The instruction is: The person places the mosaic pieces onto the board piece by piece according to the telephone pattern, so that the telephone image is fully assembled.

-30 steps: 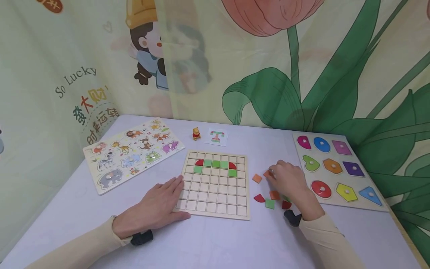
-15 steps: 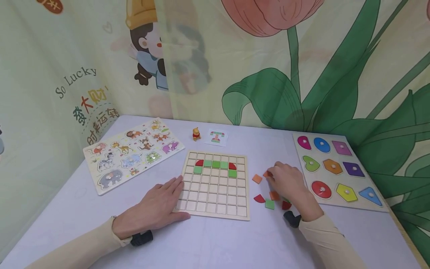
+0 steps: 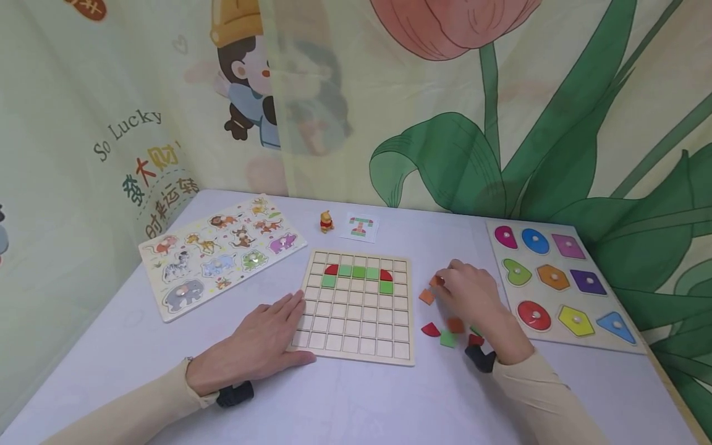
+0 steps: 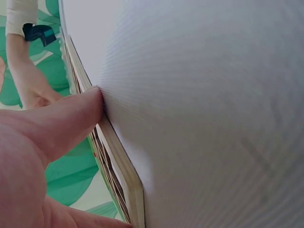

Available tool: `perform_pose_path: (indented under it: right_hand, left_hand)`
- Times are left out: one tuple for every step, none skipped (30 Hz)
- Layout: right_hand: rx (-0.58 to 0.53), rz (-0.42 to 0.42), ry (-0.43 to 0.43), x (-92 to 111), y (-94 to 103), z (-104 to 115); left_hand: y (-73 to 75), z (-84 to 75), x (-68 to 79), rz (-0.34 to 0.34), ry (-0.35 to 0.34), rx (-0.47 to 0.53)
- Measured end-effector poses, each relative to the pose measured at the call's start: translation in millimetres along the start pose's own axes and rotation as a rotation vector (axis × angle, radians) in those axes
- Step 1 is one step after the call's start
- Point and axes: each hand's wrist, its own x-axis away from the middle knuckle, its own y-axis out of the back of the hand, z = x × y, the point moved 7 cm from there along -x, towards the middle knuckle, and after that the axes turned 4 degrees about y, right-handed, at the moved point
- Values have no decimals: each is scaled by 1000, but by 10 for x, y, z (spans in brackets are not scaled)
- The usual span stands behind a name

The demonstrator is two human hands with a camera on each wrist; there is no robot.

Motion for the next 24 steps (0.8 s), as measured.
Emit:
perform_pose_path:
  right_hand:
    - [3, -2, 10, -19, 14, 47]
    - [11, -4, 24, -41, 24, 101]
    - [20, -9, 43, -63, 31, 158]
    - [23, -15, 60, -84, 33, 216]
    - [31, -22, 82, -107, 31, 277]
    - [35, -31, 104, -130, 27, 342]
    - [36, -36, 128, -156, 17, 409]
    - [39, -42, 154, -185, 2, 476]
    - [41, -49, 177, -212, -15, 542]
    - [45, -54, 199, -240, -34, 609]
    - [52, -60, 222, -267, -49, 678]
    - [55, -63, 243, -294, -62, 745]
    - [58, -68, 261, -320, -71, 810]
    - [62, -73, 276, -345, -80, 870]
    - [63, -77, 288, -366, -86, 928]
    - [65, -82, 304, -390, -92, 984]
    - [65, -83, 315, -414, -99, 1033]
    - [66, -83, 325, -436, -108, 1079]
    - [69, -81, 333, -455, -118, 1122]
    - [74, -76, 340, -476, -134, 1157]
    - [80, -71, 346, -493, -148, 1189]
    - [89, -66, 352, -508, -161, 1216]
    - [96, -57, 354, -520, -173, 1238]
    - [102, -48, 356, -531, -183, 1258]
  left_hand:
    - [1, 0, 0, 0, 0, 2]
    - [4, -1, 0, -2, -1, 2]
    - [5, -1, 0, -2, -1, 2]
    - [6, -2, 0, -2, -2, 3]
    - [7, -2, 0, -3, -3, 3]
    - [8, -3, 1, -3, -3, 3]
    - [9, -4, 2, -3, -3, 4]
    - [9, -5, 3, -3, -4, 4]
    - [8, -5, 4, -1, -3, 4]
    - [7, -6, 5, -1, -3, 3]
    - [8, -7, 6, -1, -3, 2]
    - [8, -7, 7, -1, -3, 1]
    - [8, -7, 8, -2, -4, -2]
    - [9, -7, 8, -2, -4, -4]
    - [10, -7, 8, -4, -4, -6]
    - [10, -7, 7, -5, -6, -9]
    - [9, -6, 7, -5, -6, -10]
    - [8, -5, 6, -4, -5, -10]
    - [8, -4, 5, -3, -4, -10]
    - [6, -4, 5, -1, -3, -10]
    - [3, -3, 3, 2, -2, -9]
    - [1, -2, 4, 5, 0, -9]
    - [-1, -1, 3, 7, 1, -8]
    - [-2, 0, 2, 8, 1, -9]
